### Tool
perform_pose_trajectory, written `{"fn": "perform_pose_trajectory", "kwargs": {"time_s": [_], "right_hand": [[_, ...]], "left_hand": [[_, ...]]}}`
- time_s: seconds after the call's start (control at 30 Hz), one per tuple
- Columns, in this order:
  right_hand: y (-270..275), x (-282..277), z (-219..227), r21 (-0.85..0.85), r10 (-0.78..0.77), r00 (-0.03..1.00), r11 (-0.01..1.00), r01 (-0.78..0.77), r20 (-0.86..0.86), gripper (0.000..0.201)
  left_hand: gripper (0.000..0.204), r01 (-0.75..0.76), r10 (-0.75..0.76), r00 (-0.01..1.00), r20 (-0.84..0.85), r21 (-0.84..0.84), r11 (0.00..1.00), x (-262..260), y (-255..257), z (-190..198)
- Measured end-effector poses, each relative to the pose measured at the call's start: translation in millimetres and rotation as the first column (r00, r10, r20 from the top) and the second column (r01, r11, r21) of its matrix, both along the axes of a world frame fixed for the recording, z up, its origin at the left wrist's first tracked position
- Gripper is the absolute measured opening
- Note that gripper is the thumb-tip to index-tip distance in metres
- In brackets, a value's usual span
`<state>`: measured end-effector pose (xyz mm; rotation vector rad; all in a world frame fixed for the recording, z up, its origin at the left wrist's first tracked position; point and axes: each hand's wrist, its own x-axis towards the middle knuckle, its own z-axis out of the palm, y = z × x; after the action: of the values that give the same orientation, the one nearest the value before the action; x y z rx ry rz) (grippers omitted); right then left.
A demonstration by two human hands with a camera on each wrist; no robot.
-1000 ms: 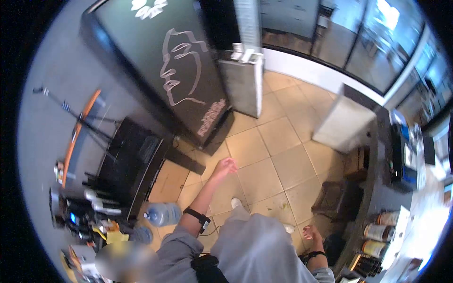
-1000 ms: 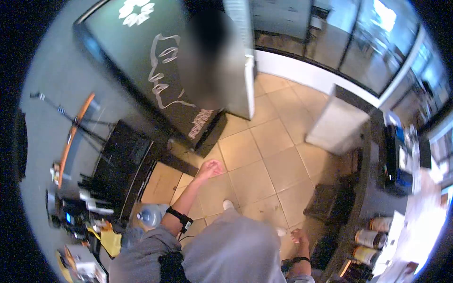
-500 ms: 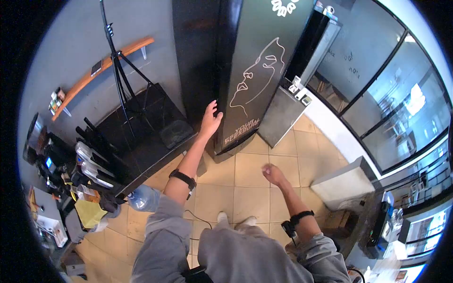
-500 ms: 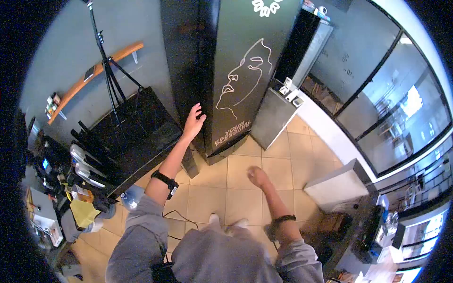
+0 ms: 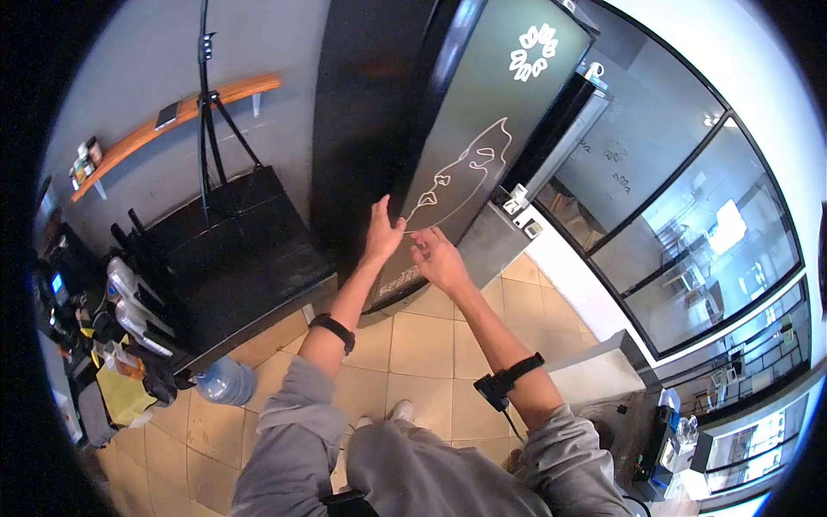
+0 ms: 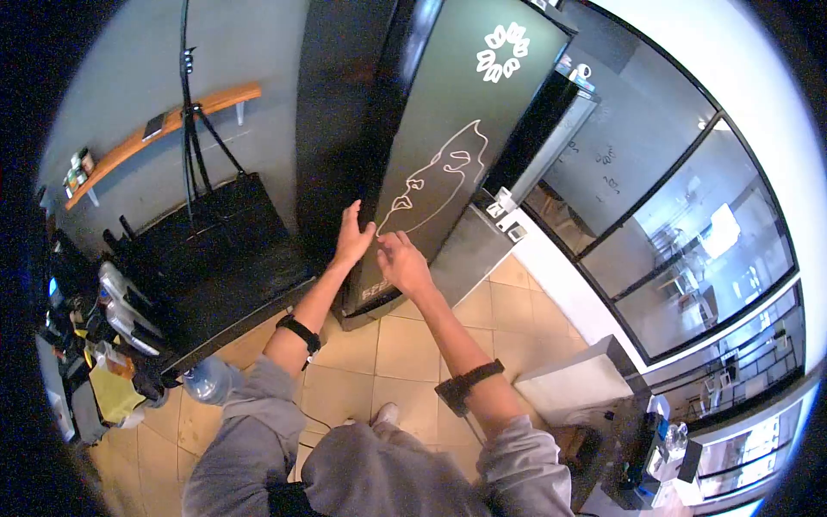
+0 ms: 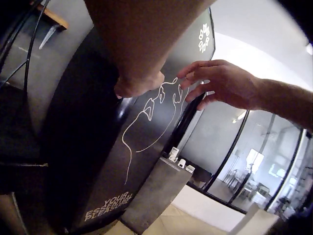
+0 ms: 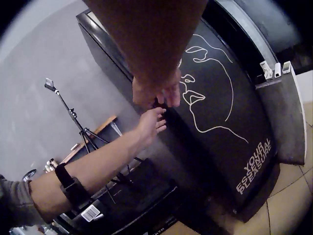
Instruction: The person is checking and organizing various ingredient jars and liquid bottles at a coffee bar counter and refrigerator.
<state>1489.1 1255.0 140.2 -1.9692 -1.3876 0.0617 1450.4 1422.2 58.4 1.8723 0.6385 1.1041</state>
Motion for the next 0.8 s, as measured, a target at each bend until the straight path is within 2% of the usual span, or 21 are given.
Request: {"fn": "perform_pose_trajectory", "kwargs": {"time_s": [0.07, 0.13, 0.2, 0.23, 0.3, 0.47, 0.53, 0.63, 0.7, 0.73, 0.8], "right_hand": [[4, 8, 7, 0.008, 0.004, 0.992, 1.000, -0.005, 0.129, 0.025], [7, 18, 12, -0.016, -0.036, 0.996, 0.999, 0.037, 0.078, 0.026], [9, 23, 17, 0.072, -0.053, 0.993, 0.996, 0.045, 0.108, 0.030], [7, 22, 20, 0.069, -0.062, 0.991, 0.996, 0.055, 0.114, 0.030], [5, 20, 29, 0.093, -0.089, 0.994, 0.991, 0.095, -0.064, 0.029], [3, 19, 30, 0.145, -0.124, 0.991, 0.981, 0.131, -0.057, 0.034], [7, 21, 37, 0.178, -0.133, 0.991, 0.975, 0.135, -0.023, 0.037], [13, 22, 48, 0.245, -0.155, 0.988, 0.958, 0.147, 0.017, 0.047], [20, 20, 60, 0.316, -0.201, 0.976, 0.934, 0.165, 0.086, 0.062], [23, 18, 68, 0.316, -0.198, 0.977, 0.935, 0.162, 0.085, 0.062], [31, 20, 82, 0.377, -0.185, 0.979, 0.916, 0.139, 0.088, 0.078]], "left_hand": [[0.061, -0.021, 0.021, 1.000, -0.007, 0.003, 1.000, 11, 11, -12], [0.059, -0.100, 0.099, 0.995, 0.020, 0.042, 0.994, 14, 13, -12], [0.055, -0.066, 0.065, 0.997, 0.051, 0.020, 0.998, 13, 19, -8], [0.044, -0.082, 0.080, 0.992, 0.101, 0.017, 0.996, 13, 20, -6], [0.040, -0.101, 0.101, 0.992, 0.070, 0.003, 0.995, 13, 21, -4], [0.029, -0.152, 0.151, 0.987, 0.061, 0.007, 0.988, 17, 25, -5], [0.021, -0.169, 0.169, 0.986, 0.004, 0.008, 0.986, 19, 27, -3], [0.019, -0.193, 0.193, 0.981, 0.027, 0.026, 0.981, 18, 26, -3], [0.020, -0.193, 0.191, 0.980, 0.055, 0.033, 0.981, 21, 28, -3], [0.022, -0.194, 0.190, 0.979, 0.076, 0.039, 0.980, 21, 29, -5], [0.022, -0.196, 0.194, 0.980, 0.053, 0.056, 0.979, 20, 32, -7]]}}
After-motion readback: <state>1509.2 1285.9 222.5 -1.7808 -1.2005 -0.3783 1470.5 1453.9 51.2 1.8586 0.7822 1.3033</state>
